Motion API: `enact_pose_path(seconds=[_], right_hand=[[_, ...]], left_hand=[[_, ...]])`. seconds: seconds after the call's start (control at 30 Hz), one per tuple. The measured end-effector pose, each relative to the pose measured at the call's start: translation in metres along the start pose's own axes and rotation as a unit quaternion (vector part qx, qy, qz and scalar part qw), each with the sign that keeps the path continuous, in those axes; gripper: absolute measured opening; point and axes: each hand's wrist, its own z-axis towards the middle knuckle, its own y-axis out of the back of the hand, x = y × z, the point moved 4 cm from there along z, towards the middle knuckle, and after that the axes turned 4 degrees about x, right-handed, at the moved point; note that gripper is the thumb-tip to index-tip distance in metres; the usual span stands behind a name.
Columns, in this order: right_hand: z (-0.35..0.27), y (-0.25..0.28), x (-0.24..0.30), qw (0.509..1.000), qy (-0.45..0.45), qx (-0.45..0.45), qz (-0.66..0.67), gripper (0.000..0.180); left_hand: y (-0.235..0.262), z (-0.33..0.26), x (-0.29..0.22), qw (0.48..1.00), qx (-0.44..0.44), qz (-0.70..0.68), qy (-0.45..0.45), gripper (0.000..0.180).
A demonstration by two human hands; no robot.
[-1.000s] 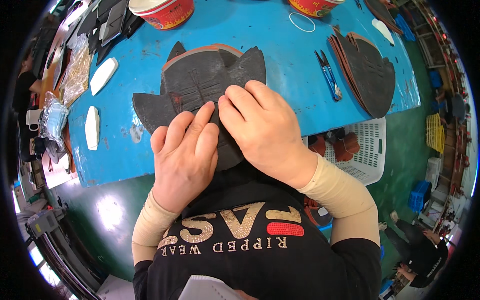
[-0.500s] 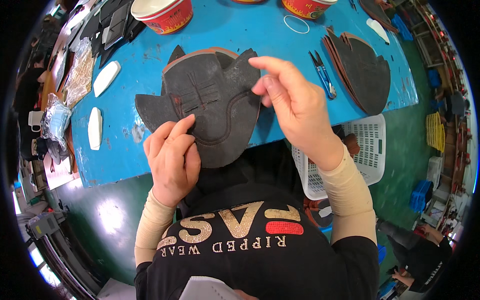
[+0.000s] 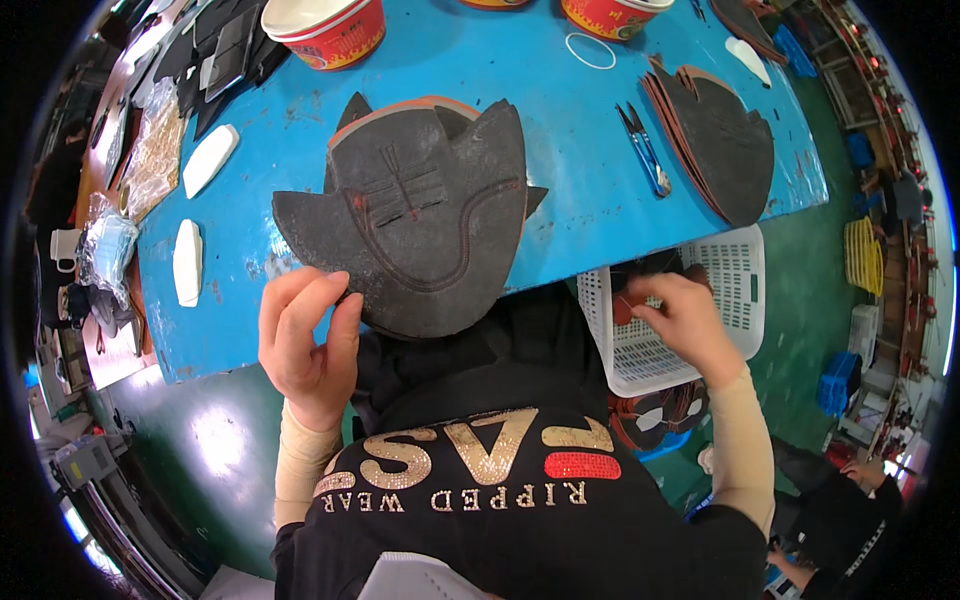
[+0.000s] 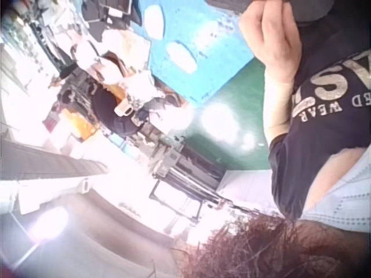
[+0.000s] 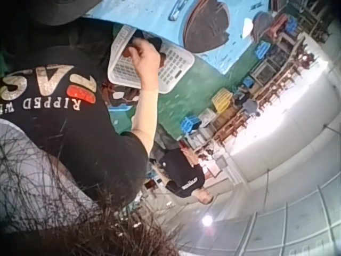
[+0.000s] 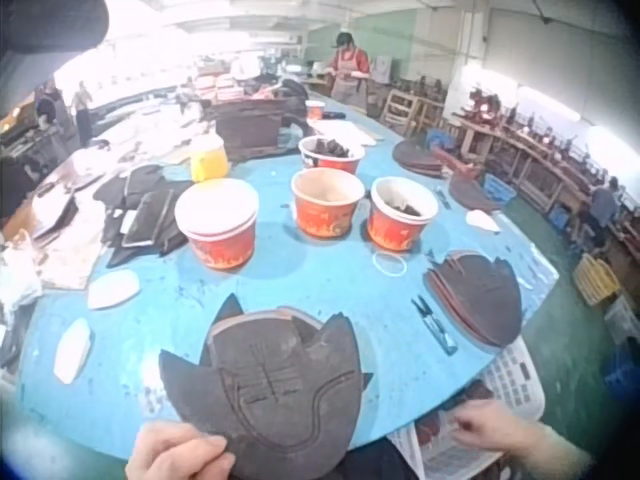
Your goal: The person trims shoe components with a snipping tool, creating trimming scraps.
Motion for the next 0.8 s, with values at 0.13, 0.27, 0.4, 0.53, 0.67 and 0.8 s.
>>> enact_pose_path(seconds=[0.13, 0.27, 0.4, 0.53, 0.67, 0.8], right_hand=[[0.020, -0.003, 0.078, 0.986, 0.162, 0.022, -0.024, 0.023], [0.037, 0.001, 0.143, 0.963, 0.246, -0.098, 0.043, 0.025], [0.067, 0.002, 0.167, 0.897, 0.344, -0.278, 0.003, 0.028], [0.091, -0.007, 0.167, 0.916, 0.305, -0.260, 0.002, 0.028], [0.100, -0.011, 0.166, 0.922, 0.294, -0.251, -0.030, 0.028], [0.102, -0.008, 0.168, 0.933, 0.274, -0.231, 0.024, 0.025]], left_hand=[[-0.001, 0.003, 0.005, 0.990, 0.010, -0.113, 0.085, 0.028], [-0.001, 0.001, 0.005, 0.987, -0.023, -0.128, 0.097, 0.027], [-0.002, -0.005, 0.008, 0.963, -0.018, -0.227, 0.145, 0.027], [-0.004, -0.003, 0.008, 0.961, 0.030, -0.218, 0.168, 0.027], [-0.005, 0.001, 0.006, 0.922, 0.033, -0.318, 0.217, 0.026], [-0.012, 0.012, 0.017, 0.769, -0.017, -0.513, 0.381, 0.026]])
